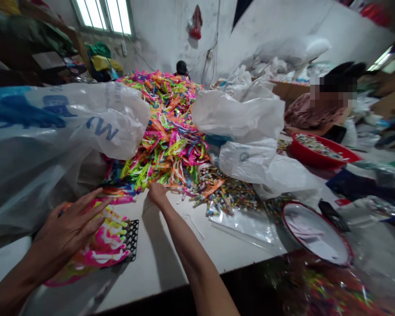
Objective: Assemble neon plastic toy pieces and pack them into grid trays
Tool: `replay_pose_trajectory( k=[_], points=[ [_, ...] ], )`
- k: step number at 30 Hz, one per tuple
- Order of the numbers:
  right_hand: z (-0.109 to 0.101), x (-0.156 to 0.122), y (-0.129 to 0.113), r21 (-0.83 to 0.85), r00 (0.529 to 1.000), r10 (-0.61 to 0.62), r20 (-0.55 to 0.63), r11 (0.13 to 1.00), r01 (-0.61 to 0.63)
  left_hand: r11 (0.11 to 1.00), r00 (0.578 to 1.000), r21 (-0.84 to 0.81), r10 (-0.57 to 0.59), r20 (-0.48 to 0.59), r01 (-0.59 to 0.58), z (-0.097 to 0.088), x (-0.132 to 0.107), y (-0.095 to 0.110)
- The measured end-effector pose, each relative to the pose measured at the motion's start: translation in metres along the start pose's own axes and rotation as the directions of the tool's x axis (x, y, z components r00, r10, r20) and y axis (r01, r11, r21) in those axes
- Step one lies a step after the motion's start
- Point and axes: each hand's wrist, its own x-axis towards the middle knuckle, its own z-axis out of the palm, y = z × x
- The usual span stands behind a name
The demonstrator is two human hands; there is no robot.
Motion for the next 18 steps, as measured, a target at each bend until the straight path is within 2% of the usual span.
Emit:
replay_pose_trajectory(
  k=[2, 5, 8, 10, 15, 18],
  points=[
    [0.008, -0.011, 0.000, -0.005, 1.000, 0.008, -0.013, 1.000, -0.009, 1.000, 1.000, -0.017, -0.005, 0.007, 0.005, -0.001, 0.000, 0.000],
    [0.025, -0.054, 0.010, 0.016, 0.999, 0.008, -0.046, 1.000, -0.007, 0.998, 0.999, -0.063, -0.021, 0.023, 0.023, -0.002, 0.001, 0.001],
    [0.038, -0.100, 0.029, 0.125, 0.997, -0.029, -0.074, 0.991, 0.038, 0.996, 0.999, -0.081, -0.028, 0.027, 0.031, -0.003, 0.000, 0.003],
    [0.044, -0.122, 0.039, 0.246, 0.995, -0.055, -0.086, 0.966, 0.075, 0.997, 0.999, -0.072, -0.023, 0.029, 0.025, -0.004, 0.000, 0.004],
    [0.051, -0.139, 0.042, 0.572, 0.998, 0.015, -0.057, 0.820, 0.020, 0.994, 0.998, -0.101, -0.046, 0.050, 0.051, -0.008, 0.002, 0.006],
    [0.051, -0.138, 0.037, 0.671, 1.000, 0.001, -0.028, 0.742, 0.018, 0.992, 0.996, -0.107, -0.064, 0.066, 0.071, -0.011, 0.003, 0.007]
  ],
)
